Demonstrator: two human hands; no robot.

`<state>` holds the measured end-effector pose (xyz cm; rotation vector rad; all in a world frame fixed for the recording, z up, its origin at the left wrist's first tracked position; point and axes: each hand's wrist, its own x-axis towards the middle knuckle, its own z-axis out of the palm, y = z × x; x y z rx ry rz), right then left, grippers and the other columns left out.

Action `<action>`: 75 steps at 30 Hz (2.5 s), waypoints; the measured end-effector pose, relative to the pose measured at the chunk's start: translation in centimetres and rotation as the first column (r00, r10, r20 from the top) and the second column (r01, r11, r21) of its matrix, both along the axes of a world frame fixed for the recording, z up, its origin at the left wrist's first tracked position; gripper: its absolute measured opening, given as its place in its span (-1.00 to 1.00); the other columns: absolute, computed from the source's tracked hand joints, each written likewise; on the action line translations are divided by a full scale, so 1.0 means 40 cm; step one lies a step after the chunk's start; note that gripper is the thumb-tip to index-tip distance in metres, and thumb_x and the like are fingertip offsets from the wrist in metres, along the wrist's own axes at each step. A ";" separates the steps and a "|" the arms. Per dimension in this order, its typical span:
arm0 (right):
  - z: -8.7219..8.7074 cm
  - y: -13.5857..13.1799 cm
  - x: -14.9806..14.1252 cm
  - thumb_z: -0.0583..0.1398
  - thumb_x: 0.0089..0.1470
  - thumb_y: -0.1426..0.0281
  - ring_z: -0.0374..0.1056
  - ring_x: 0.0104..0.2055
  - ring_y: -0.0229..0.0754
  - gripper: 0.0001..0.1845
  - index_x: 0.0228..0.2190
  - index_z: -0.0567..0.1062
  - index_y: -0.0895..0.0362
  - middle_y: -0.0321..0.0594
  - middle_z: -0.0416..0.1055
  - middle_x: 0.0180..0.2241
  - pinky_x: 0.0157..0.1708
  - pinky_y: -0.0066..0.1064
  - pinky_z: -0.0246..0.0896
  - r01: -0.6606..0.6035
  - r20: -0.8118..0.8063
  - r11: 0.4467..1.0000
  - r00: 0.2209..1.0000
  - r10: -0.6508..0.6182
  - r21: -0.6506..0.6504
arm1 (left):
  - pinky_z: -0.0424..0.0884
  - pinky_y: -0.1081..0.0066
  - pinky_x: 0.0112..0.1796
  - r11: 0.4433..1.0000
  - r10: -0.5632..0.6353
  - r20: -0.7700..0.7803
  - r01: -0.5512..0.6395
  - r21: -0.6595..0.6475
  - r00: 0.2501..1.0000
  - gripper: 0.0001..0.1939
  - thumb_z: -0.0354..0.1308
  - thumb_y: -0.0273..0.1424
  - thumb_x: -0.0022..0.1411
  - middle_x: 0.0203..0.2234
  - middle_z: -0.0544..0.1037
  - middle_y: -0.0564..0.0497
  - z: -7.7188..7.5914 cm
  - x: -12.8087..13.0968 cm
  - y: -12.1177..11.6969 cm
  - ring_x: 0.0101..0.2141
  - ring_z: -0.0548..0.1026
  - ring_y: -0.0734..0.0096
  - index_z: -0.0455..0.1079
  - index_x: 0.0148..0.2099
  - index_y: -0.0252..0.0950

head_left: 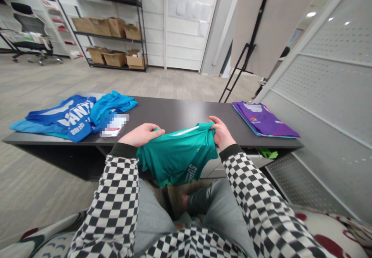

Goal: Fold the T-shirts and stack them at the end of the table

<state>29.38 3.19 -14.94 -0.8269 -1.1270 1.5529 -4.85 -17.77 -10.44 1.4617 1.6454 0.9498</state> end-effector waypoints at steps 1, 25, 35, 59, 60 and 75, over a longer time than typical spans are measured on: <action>0.001 -0.001 0.001 0.32 -0.39 0.53 0.30 -0.43 -0.24 -0.50 -0.27 0.54 -0.01 -0.44 0.42 -0.41 -0.40 -0.36 0.28 -0.004 -0.002 1.000 1.000 0.004 0.000 | 0.50 0.30 -0.27 1.000 0.007 -0.002 -0.007 0.000 1.000 -0.38 0.39 0.27 0.17 -0.35 0.74 -0.06 0.006 0.003 -0.003 -0.27 0.65 0.07 0.73 -0.21 -0.22; 0.058 -0.113 -0.059 0.64 -0.18 -0.08 0.15 -0.51 -0.23 -0.49 -0.35 0.73 -0.01 -0.43 0.28 -0.60 -0.44 -0.33 0.02 -0.477 0.737 0.827 0.665 0.116 0.299 | 0.29 0.28 -0.38 0.994 -0.050 -0.352 0.011 -0.112 0.935 -0.58 0.35 0.09 0.14 -0.54 0.57 0.01 0.037 0.062 -0.004 -0.40 0.54 0.14 0.63 -0.44 -0.16; 0.095 -0.102 -0.044 0.57 -0.08 -0.10 0.23 -0.56 -0.20 -0.53 -0.46 0.67 0.00 -0.37 0.41 -0.61 -0.52 -0.32 0.00 -0.534 0.826 0.817 0.547 0.138 0.217 | 0.25 0.29 -0.43 0.992 0.122 -0.297 -0.120 0.024 0.947 -0.64 0.27 -0.02 0.25 -0.58 0.55 0.02 0.047 0.073 0.003 -0.52 0.48 0.20 0.69 -0.28 -0.18; 0.266 -0.193 0.020 0.23 0.32 0.08 0.46 -0.26 -0.01 -0.63 -0.25 0.70 0.07 -0.18 0.62 -0.34 -0.25 -0.26 0.24 -0.420 0.790 0.721 0.540 -0.289 0.551 | 0.30 0.43 -0.39 0.939 0.055 0.218 -0.125 0.322 0.974 -0.68 0.39 -0.09 0.26 -0.43 0.51 0.07 0.088 0.093 -0.028 -0.43 0.44 0.39 0.45 -0.21 -0.21; 0.273 -0.196 0.013 0.22 0.32 0.12 0.45 -0.26 -0.01 -0.67 -0.28 0.67 0.07 -0.17 0.61 -0.35 -0.24 -0.26 0.23 -0.390 0.759 0.696 0.549 -0.350 0.603 | 0.27 0.44 -0.42 0.934 0.060 0.200 -0.126 0.334 0.978 -0.68 0.38 -0.10 0.28 -0.45 0.48 0.10 0.088 0.097 -0.028 -0.45 0.41 0.41 0.43 -0.20 -0.20; 0.281 -0.211 -0.038 0.29 0.32 0.03 0.40 -0.44 -0.11 -0.66 -0.28 0.62 0.03 -0.29 0.48 -0.48 -0.40 -0.30 0.33 -0.219 0.596 0.861 0.795 -0.115 0.459 | 0.51 0.38 -0.40 0.794 -0.606 0.190 0.601 0.088 0.773 -0.63 0.42 0.00 0.36 -0.43 0.66 0.02 0.176 0.198 -0.128 -0.46 0.57 0.33 0.71 -0.14 -0.23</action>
